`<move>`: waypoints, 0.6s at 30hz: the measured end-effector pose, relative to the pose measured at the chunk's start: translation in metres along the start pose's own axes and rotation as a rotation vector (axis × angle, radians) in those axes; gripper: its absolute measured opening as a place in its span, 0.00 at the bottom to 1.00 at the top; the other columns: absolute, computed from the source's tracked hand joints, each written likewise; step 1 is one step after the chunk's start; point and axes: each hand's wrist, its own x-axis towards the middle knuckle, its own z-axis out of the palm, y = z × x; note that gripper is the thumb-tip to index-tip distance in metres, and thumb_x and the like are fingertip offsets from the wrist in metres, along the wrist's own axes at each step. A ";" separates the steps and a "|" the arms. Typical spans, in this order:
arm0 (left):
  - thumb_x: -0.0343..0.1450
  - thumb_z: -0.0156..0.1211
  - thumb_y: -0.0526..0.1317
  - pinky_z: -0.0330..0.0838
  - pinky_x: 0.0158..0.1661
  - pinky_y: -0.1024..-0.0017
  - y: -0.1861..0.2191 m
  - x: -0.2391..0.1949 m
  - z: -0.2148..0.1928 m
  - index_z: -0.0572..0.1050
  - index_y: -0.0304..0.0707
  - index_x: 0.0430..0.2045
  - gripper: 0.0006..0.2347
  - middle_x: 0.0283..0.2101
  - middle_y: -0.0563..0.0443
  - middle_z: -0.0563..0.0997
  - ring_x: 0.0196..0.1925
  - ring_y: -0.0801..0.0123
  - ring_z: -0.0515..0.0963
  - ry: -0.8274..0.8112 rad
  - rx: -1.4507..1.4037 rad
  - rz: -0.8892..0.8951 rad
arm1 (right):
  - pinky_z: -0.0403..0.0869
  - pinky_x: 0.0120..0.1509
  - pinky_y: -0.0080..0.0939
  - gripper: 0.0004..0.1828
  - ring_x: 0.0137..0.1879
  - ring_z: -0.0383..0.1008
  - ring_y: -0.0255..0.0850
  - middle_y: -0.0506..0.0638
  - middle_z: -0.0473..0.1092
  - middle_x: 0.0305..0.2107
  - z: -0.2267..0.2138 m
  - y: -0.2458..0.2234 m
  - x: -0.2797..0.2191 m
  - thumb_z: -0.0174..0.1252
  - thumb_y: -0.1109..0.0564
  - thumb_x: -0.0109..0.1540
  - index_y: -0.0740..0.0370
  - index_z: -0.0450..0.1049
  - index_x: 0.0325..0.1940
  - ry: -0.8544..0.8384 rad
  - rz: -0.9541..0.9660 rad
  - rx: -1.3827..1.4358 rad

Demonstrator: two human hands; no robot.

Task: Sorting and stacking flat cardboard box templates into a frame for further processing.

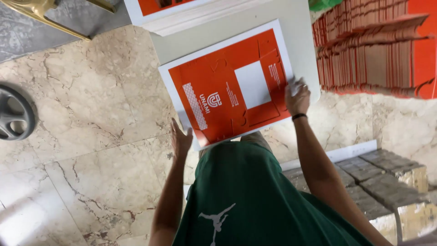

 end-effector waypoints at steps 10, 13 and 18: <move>0.61 0.65 0.57 0.64 0.59 0.47 -0.034 0.029 0.062 0.54 0.52 0.74 0.44 0.71 0.28 0.58 0.68 0.35 0.67 0.134 -0.083 -0.337 | 0.73 0.53 0.71 0.46 0.53 0.76 0.70 0.72 0.75 0.44 -0.020 -0.034 0.067 0.51 0.18 0.62 0.65 0.70 0.54 -0.538 0.204 -0.229; 0.60 0.69 0.45 0.60 0.63 0.46 0.001 0.042 0.063 0.47 0.49 0.76 0.47 0.75 0.24 0.52 0.72 0.32 0.63 0.285 -0.205 -0.278 | 0.75 0.54 0.68 0.51 0.54 0.76 0.71 0.75 0.75 0.45 0.003 -0.037 0.104 0.48 0.15 0.57 0.68 0.71 0.51 -0.643 0.146 -0.325; 0.66 0.70 0.41 0.65 0.62 0.41 0.021 0.010 0.026 0.56 0.30 0.70 0.38 0.66 0.22 0.67 0.67 0.30 0.69 0.239 -0.257 -0.209 | 0.77 0.55 0.64 0.47 0.55 0.78 0.66 0.71 0.76 0.46 0.025 -0.001 0.106 0.52 0.18 0.55 0.64 0.71 0.52 -0.765 0.016 -0.360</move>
